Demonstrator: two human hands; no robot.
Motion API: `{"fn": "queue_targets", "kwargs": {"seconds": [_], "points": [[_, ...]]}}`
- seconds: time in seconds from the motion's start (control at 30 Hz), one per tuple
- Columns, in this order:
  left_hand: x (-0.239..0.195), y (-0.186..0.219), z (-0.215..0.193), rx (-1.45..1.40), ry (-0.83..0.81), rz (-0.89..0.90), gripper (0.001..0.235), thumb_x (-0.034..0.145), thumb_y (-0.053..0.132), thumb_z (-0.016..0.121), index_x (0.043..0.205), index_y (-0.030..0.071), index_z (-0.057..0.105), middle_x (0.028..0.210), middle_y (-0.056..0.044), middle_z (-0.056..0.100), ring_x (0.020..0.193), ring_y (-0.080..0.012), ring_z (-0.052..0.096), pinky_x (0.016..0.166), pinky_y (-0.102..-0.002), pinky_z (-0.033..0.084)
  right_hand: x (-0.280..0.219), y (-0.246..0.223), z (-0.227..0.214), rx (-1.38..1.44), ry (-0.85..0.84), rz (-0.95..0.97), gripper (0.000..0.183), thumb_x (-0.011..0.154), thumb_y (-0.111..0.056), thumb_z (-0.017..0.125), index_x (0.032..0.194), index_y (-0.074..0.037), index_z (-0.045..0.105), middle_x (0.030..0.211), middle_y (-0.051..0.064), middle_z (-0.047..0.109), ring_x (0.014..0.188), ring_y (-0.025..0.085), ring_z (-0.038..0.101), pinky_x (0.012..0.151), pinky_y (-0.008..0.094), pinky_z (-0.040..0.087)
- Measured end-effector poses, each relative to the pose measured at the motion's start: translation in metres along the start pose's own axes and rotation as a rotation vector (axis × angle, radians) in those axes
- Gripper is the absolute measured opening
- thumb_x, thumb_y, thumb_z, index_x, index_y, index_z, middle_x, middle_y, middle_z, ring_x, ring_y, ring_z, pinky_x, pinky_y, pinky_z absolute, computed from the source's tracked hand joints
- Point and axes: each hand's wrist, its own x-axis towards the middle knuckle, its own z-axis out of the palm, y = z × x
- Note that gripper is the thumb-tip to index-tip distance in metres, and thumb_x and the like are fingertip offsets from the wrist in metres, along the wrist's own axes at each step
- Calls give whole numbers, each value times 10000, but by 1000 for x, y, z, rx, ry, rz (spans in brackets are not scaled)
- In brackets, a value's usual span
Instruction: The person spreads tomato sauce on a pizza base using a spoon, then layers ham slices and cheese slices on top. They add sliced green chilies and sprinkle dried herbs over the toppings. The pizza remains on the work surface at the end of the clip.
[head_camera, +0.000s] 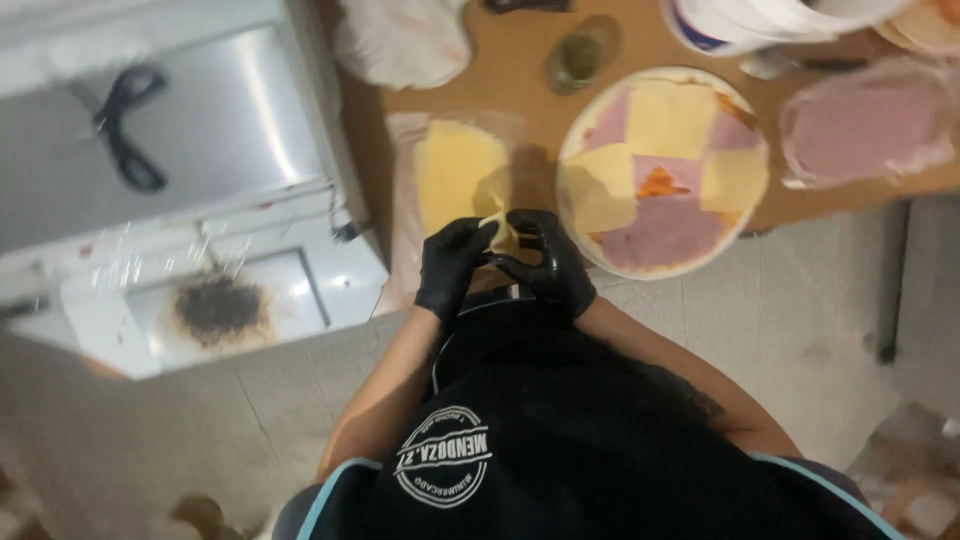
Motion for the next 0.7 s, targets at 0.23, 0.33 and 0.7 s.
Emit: {"fn": "queue_targets", "kwargs": {"seconds": [0.23, 0.33, 0.7], "points": [[-4, -2, 77, -141, -203, 1, 341, 792, 213, 934, 1039, 40, 772, 1008, -216, 740, 958, -289, 736, 889, -405, 644, -8, -7, -85, 169, 264, 440, 317, 829, -108, 888, 1120, -108, 762, 1008, 115, 748, 972, 222, 748, 894, 374, 618], [-3, -11, 105, -150, -272, -35, 325, 831, 221, 908, 1052, 40, 753, 1018, -190, 709, 958, -272, 701, 870, -438, 644, -22, -2, -122, 175, 353, 546, 206, 851, -118, 882, 1034, -98, 792, 980, 133, 767, 952, 196, 712, 844, 371, 612], [-19, 14, 189, 424, -233, 288, 712, 733, 205, 929, 1329, 80, 560, 1149, -280, 676, 1114, -428, 675, 868, -541, 575, -93, 48, -276, 294, 667, 789, 180, 996, -159, 780, 1145, -87, 709, 1087, 135, 716, 980, 223, 700, 839, 446, 641]]}}
